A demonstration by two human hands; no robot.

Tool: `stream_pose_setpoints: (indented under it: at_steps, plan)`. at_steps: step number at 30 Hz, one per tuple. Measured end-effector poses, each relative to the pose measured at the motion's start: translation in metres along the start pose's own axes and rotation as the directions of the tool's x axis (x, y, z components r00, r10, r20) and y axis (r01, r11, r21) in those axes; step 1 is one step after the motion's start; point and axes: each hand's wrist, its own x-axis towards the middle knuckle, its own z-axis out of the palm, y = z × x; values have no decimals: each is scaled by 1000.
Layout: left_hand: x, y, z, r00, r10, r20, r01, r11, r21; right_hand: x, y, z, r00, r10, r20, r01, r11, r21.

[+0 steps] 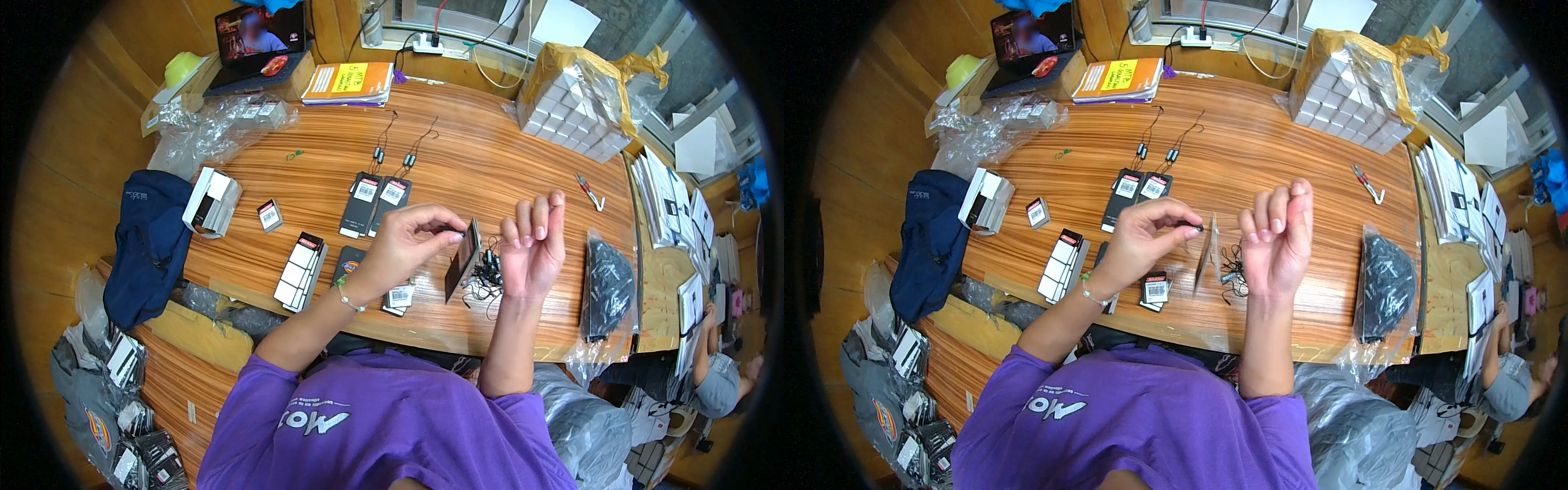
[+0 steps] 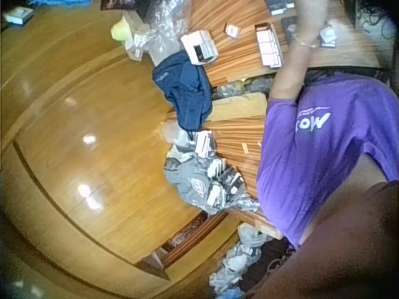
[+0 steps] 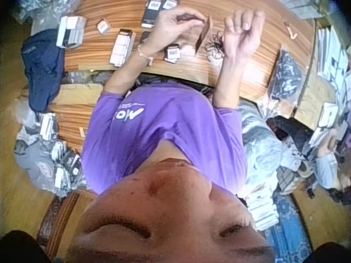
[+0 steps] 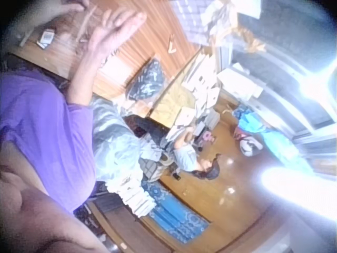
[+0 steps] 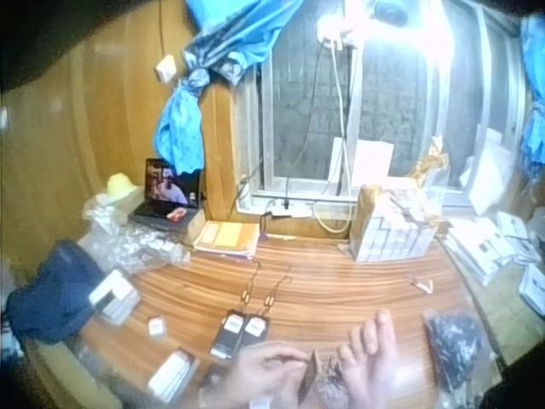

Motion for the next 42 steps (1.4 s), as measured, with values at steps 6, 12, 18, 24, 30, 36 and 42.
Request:
stream_pose_setpoints:
  at_steps: [6, 12, 18, 24, 30, 36, 42]
  plan:
    - [1, 5, -9, 992, 90, -88, -93, 995, -30, -12, 2, 6, 998, 60, -37, -70, 908, -414]
    - [1, 15, -9, 994, 73, -87, -85, 986, -143, -20, 9, 18, 987, 150, -50, -136, 649, -749]
    - [1, 15, -12, 995, 15, -95, -36, 975, -221, -21, 10, 23, 960, 277, -52, -217, 609, -763]
    - [2, 24, -17, 999, -35, -9, 34, 987, -156, -21, 9, 21, 946, 316, -67, -256, 606, -753]
    - [3, 24, -18, 998, -67, 16, 69, 984, -163, -22, 8, 16, 948, 313, -64, -261, 643, -721]
    - [4, 23, -19, 998, -65, 22, 67, 987, -146, -22, 9, 15, 949, 308, -72, -264, 645, -717]
    - [5, 28, -21, 991, -109, 76, 113, 992, -51, -23, 10, 13, 942, 324, -88, -281, 622, -731]
